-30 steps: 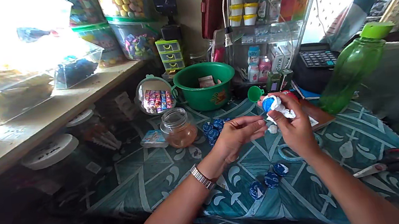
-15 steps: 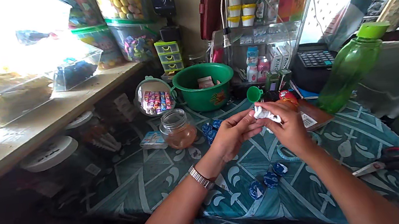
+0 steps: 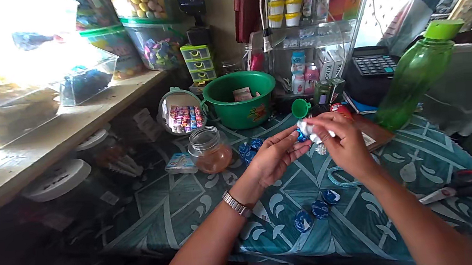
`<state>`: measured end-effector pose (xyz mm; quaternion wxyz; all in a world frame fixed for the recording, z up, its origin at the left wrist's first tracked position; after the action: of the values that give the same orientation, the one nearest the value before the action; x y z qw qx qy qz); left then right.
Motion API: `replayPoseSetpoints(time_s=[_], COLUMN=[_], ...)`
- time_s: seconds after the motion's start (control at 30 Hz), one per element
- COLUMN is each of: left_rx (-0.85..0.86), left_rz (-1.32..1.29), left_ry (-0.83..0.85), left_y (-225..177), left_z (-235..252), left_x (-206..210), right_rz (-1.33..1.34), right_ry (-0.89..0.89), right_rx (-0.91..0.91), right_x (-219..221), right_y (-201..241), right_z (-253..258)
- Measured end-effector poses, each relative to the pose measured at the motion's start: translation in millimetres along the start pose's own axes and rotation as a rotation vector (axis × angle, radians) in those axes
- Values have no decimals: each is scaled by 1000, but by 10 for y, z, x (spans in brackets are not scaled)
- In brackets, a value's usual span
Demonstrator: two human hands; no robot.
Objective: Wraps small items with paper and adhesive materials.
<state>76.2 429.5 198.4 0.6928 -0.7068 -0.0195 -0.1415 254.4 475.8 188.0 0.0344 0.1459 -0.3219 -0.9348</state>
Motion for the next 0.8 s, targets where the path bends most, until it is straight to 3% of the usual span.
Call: replayPoseSetpoints(time_s=[0.1, 0.27, 0.37, 0.43, 0.6, 0.8], left_rx=[-6, -28, -21, -17, -4, 235], left_rz=[54, 79, 51, 56, 118, 640], left_ry=[27, 60, 31, 31, 7, -84], left_y=[15, 28, 25, 28, 40, 68], left_z=[-7, 14, 19, 18, 31, 3], left_x=[3, -9, -16, -27, -26, -3], right_rz=[76, -41, 81, 9, -192, 28], right_ry=[-23, -129, -13, 20, -106, 57], right_rx=[-15, 22, -11, -54, -8, -48], right_x=[70, -70, -20, 46, -101, 18], right_y=[-35, -45, -6, -38, -81, 11], right_z=[-28, 16, 5, -17, 21, -16])
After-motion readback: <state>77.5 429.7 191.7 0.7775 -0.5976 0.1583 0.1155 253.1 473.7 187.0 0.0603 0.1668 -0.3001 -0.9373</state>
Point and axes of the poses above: each hand's wrist, its own z-axis towards the middle knuckle, its own x-axis out of the palm, y = z × x, the point moved 1 cm from there along z, towards the middle knuckle, and after that the axes turned 15 degrees about z, right-handed, at the moved point
